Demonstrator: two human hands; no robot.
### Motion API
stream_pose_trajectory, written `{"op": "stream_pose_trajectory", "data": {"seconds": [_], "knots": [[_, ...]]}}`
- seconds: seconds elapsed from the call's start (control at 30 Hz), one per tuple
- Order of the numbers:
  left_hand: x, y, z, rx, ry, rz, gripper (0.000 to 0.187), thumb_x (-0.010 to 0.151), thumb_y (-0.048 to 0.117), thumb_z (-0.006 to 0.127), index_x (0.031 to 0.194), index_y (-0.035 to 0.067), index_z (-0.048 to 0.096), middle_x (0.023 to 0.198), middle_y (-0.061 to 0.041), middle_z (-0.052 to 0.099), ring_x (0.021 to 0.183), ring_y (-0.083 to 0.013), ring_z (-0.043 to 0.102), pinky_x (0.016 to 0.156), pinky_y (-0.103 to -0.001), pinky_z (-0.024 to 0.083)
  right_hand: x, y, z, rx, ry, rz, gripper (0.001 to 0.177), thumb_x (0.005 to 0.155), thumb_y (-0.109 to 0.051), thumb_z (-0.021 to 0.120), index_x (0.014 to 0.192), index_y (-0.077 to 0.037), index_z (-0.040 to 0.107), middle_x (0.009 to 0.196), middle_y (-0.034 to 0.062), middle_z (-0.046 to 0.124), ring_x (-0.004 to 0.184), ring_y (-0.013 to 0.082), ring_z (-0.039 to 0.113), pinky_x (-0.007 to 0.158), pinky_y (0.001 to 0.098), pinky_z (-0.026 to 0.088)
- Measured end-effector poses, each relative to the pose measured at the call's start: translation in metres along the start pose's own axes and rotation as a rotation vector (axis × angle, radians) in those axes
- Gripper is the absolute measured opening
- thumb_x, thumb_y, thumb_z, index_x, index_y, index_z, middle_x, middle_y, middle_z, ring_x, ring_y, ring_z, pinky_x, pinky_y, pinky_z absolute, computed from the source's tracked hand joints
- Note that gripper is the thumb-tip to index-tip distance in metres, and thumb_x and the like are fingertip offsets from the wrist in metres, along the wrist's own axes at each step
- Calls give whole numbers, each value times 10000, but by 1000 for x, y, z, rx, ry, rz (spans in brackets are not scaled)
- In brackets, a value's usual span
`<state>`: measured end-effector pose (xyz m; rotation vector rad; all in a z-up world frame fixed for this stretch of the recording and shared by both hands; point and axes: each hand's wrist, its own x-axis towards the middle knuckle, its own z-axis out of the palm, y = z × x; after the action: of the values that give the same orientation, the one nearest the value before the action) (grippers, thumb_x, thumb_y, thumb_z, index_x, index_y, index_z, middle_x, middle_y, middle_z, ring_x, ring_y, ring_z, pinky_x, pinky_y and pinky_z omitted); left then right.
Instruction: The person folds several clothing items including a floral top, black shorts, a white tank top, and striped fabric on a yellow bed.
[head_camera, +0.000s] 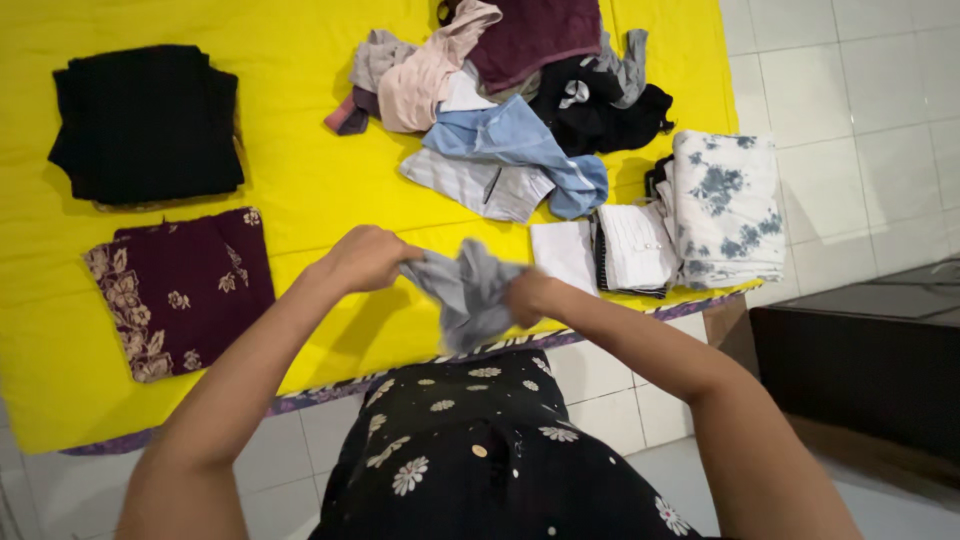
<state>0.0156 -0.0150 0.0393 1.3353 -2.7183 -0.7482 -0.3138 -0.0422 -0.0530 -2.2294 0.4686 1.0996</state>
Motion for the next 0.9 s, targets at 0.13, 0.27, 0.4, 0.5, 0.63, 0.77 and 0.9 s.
{"op": "stream_pose_trajectory", "data": {"seconds": [0.13, 0.27, 0.4, 0.5, 0.63, 0.77, 0.9], "knots": [[-7, 17, 14, 419, -167, 157, 138, 873, 150, 633, 859, 121, 768, 865, -123, 743, 846, -316, 730, 725, -463, 575, -12, 81, -18, -492, 152, 419, 646, 716, -574, 745, 1188, -132, 747, 1408, 160, 566, 1296, 339, 500, 1096, 444, 372], [-17, 32, 31, 431, -293, 86, 182, 874, 162, 616, 884, 128, 794, 922, -96, 746, 885, -306, 730, 747, -464, 588, -32, 139, -54, 477, 610, 605, 537, 900, -474, 569, 1246, -95, 726, 1320, 190, 683, 1204, 335, 657, 1006, 425, 507], [-6, -3, 27, 85, -136, -393, 498, 1004, 451, 413, 1117, 48, 684, 978, -223, 736, 877, -412, 714, 752, -552, 557, -23, 142, -62, 722, 1135, 546, 555, 891, -451, 606, 1322, -106, 659, 1368, 171, 639, 1244, 328, 611, 1029, 415, 470], [4, -79, 10, 302, -115, -725, 315, 947, 254, 571, 1107, 120, 806, 1144, -130, 780, 1028, -335, 742, 797, -573, 562, -28, 131, -59, 738, 986, 409, 589, 884, -433, 634, 1378, -115, 608, 1405, 157, 607, 1274, 322, 576, 1046, 408, 442], [21, -119, 3, 442, -212, -895, 280, 943, 190, 619, 1157, 153, 797, 1178, -35, 768, 1059, -265, 729, 713, -450, 577, -57, 103, -99, 465, 667, 210, 658, 875, -410, 671, 1454, -126, 541, 1453, 138, 563, 1314, 314, 530, 1070, 398, 405], [16, -128, -40, 530, -288, -967, 350, 953, 219, 660, 1287, 150, 736, 1292, 0, 702, 1113, -236, 697, 744, -451, 562, -114, 66, -161, 196, 507, 139, 623, 808, -279, 677, 1419, -198, 584, 1211, 161, 687, 1064, 328, 682, 923, 414, 522], [-16, -119, -126, -159, 319, -1235, 583, 863, 460, 770, 1210, 26, 592, 1078, -178, 714, 904, -312, 700, 694, -370, 517, -159, 27, -194, -219, 1018, 428, 204, 938, -172, 644, 1103, -136, 759, 984, 152, 739, 873, 359, 703, 761, 495, 546]]}}
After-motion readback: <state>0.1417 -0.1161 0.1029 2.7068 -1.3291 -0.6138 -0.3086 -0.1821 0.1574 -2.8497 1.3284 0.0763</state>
